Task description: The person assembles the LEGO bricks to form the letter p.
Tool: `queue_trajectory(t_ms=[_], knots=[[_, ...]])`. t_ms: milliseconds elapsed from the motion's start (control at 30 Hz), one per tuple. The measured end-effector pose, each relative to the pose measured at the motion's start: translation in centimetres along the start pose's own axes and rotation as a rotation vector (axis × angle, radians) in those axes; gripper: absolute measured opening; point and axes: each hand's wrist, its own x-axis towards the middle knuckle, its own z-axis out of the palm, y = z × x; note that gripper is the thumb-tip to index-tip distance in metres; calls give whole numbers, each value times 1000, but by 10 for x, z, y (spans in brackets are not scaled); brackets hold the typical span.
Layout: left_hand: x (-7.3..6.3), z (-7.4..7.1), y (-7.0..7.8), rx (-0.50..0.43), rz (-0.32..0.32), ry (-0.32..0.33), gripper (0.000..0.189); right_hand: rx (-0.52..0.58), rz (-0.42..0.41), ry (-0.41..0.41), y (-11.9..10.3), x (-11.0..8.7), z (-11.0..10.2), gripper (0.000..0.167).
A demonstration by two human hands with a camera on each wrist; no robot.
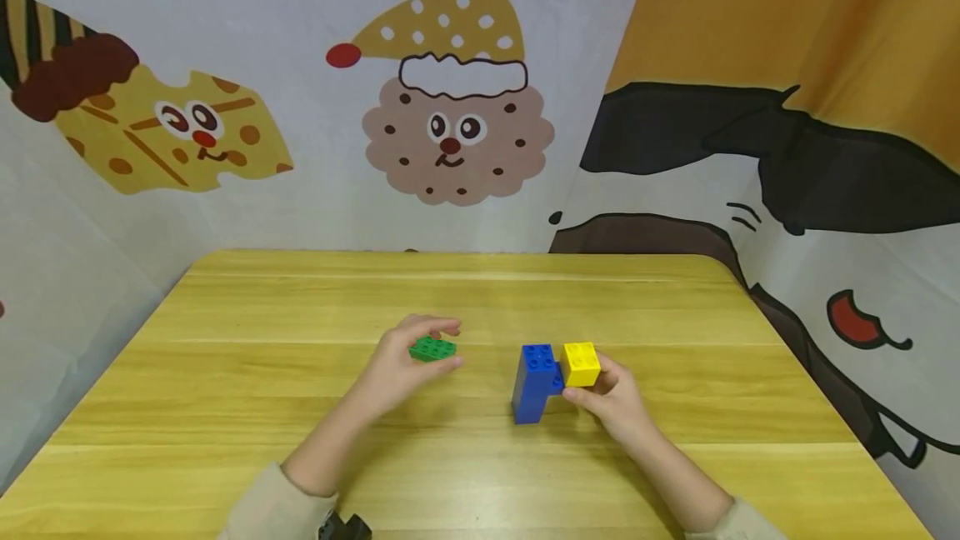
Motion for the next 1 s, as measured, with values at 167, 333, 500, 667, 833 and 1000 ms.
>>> queue_trajectory(t_ms=[167, 333, 500, 667, 833, 1000], knots=[[0, -9, -11, 26, -16, -3, 43, 1, -6, 5, 0, 0, 1, 37], [1, -17, -23, 68, -63, -5, 43, 20, -18, -5, 0, -1, 1, 39], [0, -23, -34, 81, -94, -16, 45, 36, -27, -14, 0, -1, 2, 40], [0, -25, -43, 85, -102, -31, 48, 48, -27, -19, 0, -1, 2, 41], [0, -23, -54, 91, -139, -30, 51, 49, -21, -22, 0, -1, 2, 40], [-1, -20, -63, 91, -169, -34, 51, 38, -11, -19, -1, -1, 2, 38]])
